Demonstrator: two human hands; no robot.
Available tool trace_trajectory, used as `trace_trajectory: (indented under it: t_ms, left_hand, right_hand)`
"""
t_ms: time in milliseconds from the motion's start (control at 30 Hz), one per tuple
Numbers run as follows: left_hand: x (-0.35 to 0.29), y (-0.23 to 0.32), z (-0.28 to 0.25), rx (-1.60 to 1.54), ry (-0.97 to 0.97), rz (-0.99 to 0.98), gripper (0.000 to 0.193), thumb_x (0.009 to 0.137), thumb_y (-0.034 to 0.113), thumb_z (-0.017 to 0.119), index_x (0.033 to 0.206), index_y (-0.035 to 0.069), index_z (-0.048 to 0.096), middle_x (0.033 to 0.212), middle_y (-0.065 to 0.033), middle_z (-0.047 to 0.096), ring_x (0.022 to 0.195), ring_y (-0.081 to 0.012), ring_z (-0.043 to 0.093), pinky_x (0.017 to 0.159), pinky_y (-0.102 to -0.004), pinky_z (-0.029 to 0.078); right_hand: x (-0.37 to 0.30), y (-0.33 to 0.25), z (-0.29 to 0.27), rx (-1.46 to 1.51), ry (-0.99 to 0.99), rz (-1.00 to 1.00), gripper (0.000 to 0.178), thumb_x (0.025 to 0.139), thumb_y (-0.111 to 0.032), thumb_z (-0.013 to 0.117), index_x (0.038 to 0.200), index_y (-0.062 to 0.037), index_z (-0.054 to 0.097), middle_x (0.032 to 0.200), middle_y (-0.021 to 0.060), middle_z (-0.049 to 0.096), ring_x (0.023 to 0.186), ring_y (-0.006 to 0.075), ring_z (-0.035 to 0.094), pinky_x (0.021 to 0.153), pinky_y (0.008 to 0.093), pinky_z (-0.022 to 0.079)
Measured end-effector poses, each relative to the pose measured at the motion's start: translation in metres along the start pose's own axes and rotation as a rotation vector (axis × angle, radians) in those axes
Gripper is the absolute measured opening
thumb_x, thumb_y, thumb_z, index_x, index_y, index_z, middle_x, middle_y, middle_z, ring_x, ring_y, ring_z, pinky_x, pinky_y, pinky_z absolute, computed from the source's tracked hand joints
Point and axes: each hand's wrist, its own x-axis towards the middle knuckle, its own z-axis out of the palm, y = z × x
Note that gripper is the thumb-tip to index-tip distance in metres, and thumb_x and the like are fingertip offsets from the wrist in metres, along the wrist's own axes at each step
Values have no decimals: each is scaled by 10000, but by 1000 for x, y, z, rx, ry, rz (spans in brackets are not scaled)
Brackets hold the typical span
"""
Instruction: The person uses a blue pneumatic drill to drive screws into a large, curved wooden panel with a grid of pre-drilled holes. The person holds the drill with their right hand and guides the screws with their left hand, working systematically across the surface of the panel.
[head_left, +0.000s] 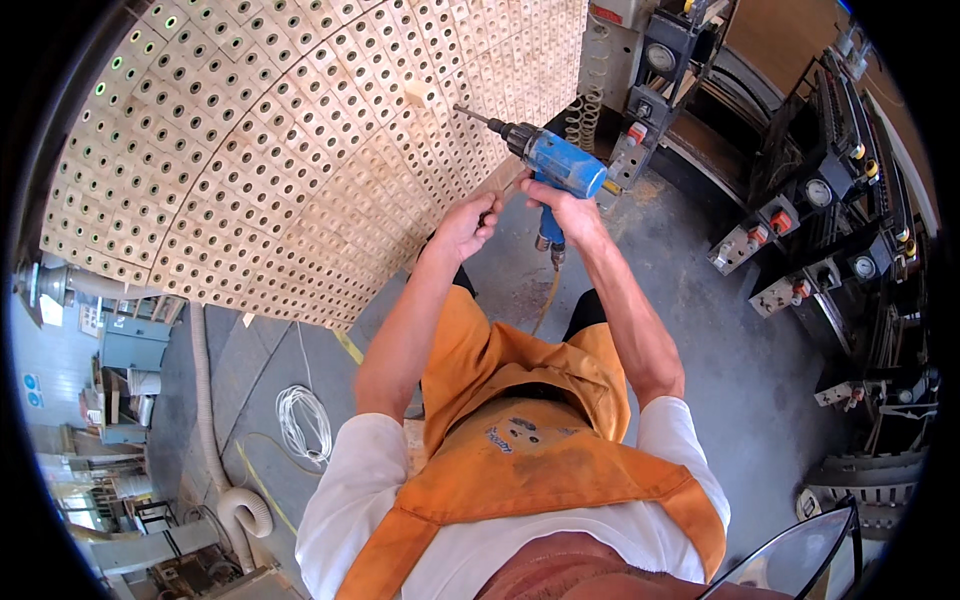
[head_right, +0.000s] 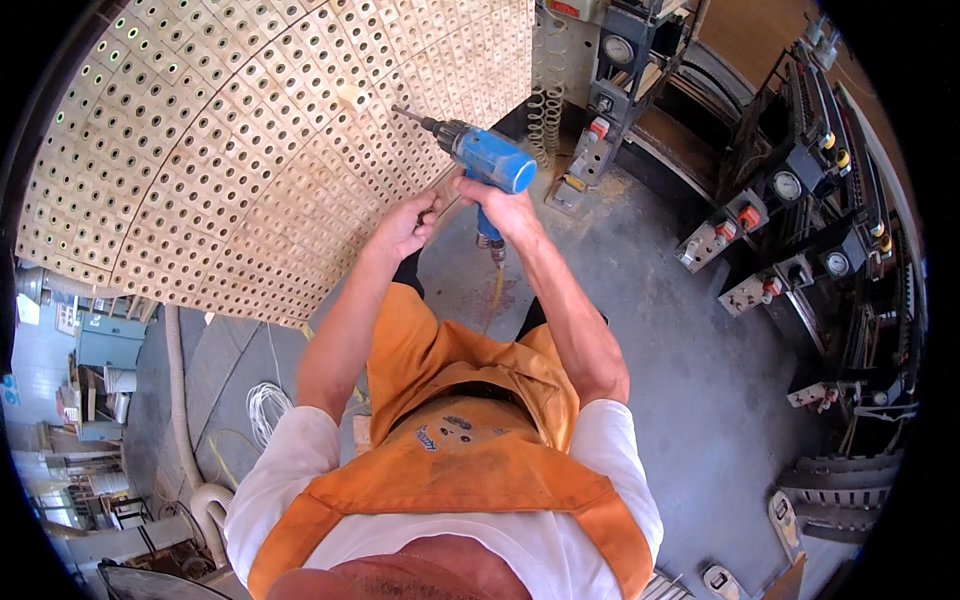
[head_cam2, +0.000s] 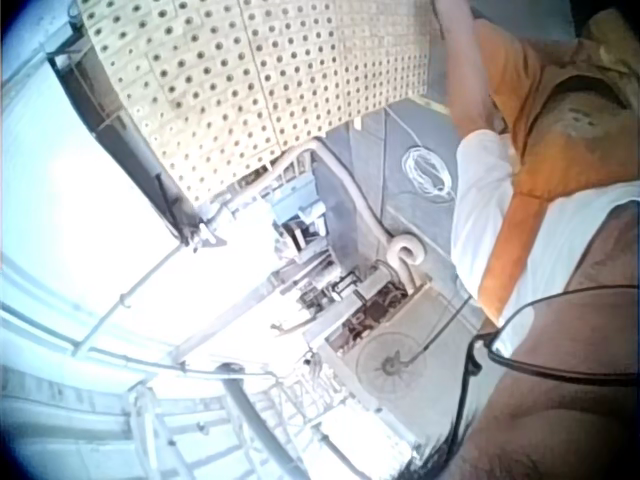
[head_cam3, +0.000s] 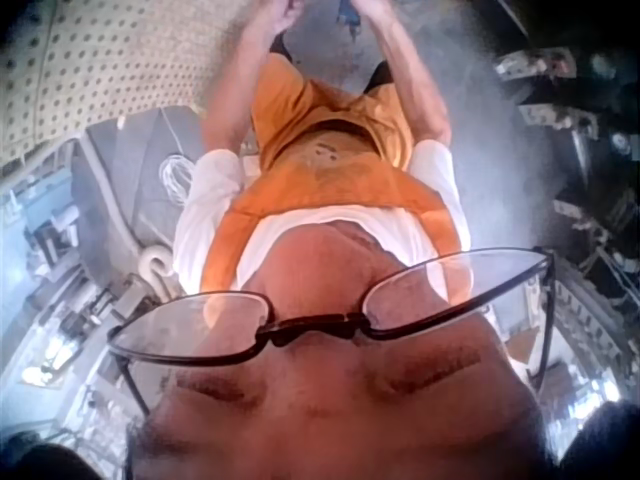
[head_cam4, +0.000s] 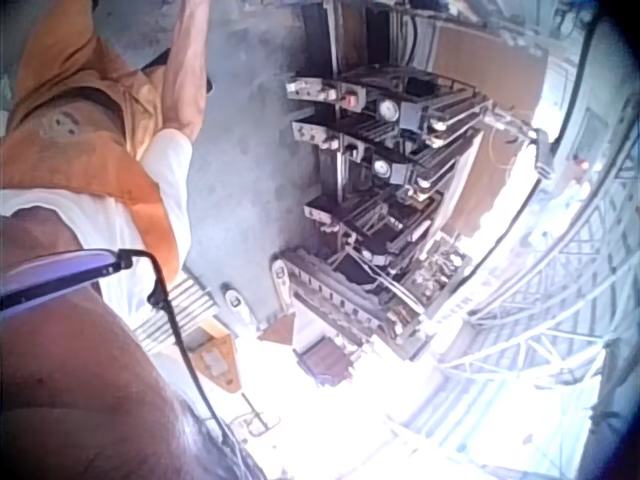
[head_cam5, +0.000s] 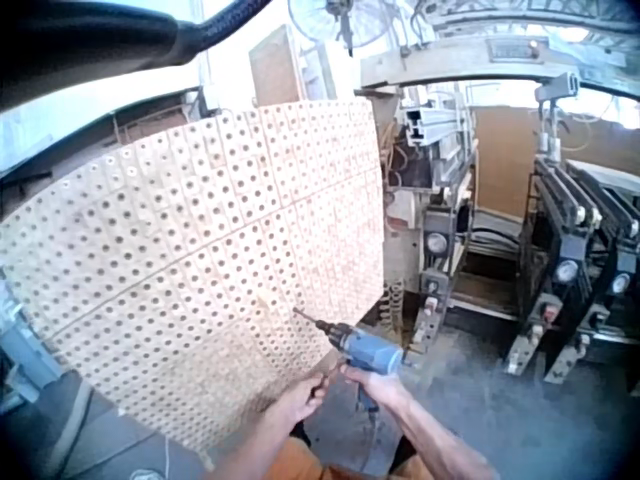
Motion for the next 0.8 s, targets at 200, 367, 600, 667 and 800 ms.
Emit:
trace_trajectory:
  t_ms: [200,367,600,667,800]
  left_hand:
    - [-26,7,6,34,22,-24,193,997,195,459,999,29,558,862,-15,550,625,-58,447,447,-170,335]
    - [-27,26,-3,62,170,200,226,1000,210,467,1040,10,564,839,-25,549,624,-73,458,471,-184,355]
    - [-16,63,6,-108,81,339,200,987,153,494,1089,-6,557,846,-34,554,645,-80,473,493,-193,369]
    - [-16,64,12,-159,113,323,197,983,152,504,1090,-6,556,838,-31,546,648,-82,470,488,-189,363]
    - [-5,69,3,-357,17,354,211,976,210,531,1039,12,561,799,-8,524,607,-55,441,457,-176,345]
  right_hand:
    - [4,11,-2,67,2,5,238,842,-96,662,1069,-37,630,993,59,679,907,161,640,747,299,504]
    - [-2,5,5,51,-34,-39,232,849,-85,652,1074,-35,625,1000,64,675,923,165,640,747,296,499]
    - [1,7,1,153,-8,1,224,839,-70,655,1055,-27,612,961,75,665,893,167,638,717,288,504]
    - [-4,0,8,266,4,46,206,837,-55,648,1035,-23,604,959,85,659,902,185,642,723,298,511]
    - [-30,4,2,179,-53,32,262,839,-81,662,1085,-24,596,991,88,660,953,207,642,729,310,507]
